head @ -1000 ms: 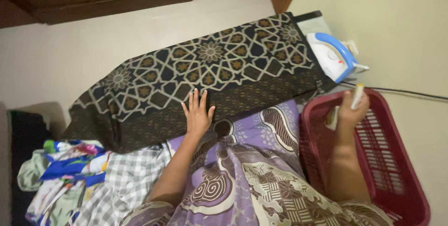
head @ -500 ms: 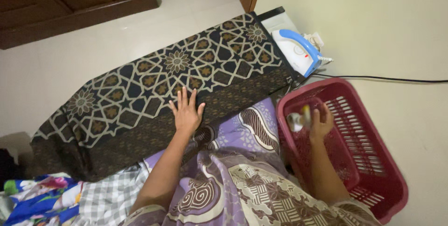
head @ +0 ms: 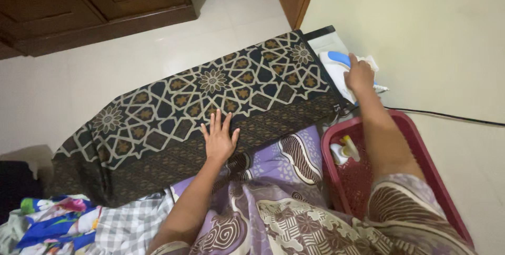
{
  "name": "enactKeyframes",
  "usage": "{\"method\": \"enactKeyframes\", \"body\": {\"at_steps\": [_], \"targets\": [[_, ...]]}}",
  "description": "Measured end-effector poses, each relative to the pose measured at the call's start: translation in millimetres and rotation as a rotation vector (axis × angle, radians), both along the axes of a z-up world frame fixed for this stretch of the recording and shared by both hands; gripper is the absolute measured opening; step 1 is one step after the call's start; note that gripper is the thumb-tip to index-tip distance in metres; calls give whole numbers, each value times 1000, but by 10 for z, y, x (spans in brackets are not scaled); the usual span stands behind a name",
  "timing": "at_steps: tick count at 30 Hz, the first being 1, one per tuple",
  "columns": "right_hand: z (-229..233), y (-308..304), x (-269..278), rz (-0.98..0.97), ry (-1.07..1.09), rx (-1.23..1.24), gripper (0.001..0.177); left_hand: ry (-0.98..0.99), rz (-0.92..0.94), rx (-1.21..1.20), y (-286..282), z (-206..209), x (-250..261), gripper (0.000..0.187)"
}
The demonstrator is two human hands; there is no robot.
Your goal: The person irons a patterned cloth on an ironing board, repeatedly smoothing it with an iron and occasionally spraying it with a liquid from a bottle. The person folds the cloth multiple times while continuing to iron it.
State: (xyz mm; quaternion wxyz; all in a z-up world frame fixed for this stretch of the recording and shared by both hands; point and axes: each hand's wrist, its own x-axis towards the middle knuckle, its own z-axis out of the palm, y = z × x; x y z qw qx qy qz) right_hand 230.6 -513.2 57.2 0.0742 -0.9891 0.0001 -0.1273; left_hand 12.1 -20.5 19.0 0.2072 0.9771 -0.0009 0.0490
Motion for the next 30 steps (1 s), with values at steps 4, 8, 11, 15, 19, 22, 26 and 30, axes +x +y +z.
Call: {"method": "enactKeyframes", "body": {"at_steps": [4,8,11,15,19,22,26,30], "targets": [[128,-112,332,-45,117,-1,51,20,1,2,-2,58,-5,66],[734,212,107,-158,64,-82,47,28,-4,6,2,64,0,68],[1247,620,-452,24,48,-35,57,41,0,10,1,46,-1,70],[1371,1282,-1113,320,390,-78,73,-2,8,-28,4,0,0,78],[1054,1803,-1666,471,631,-134,64,-27,8,-14,4,-30,-2,78],[875,1774,-1801,569,259,-124,65,2,3,7,-7,-28,-1,77],[735,1390,-1277,277,276,-47,67,4,-19,52,0,-17,9,71],[768,1035,-759,88,62,76,61,16,-20,50,7,-6,22,70]]}}
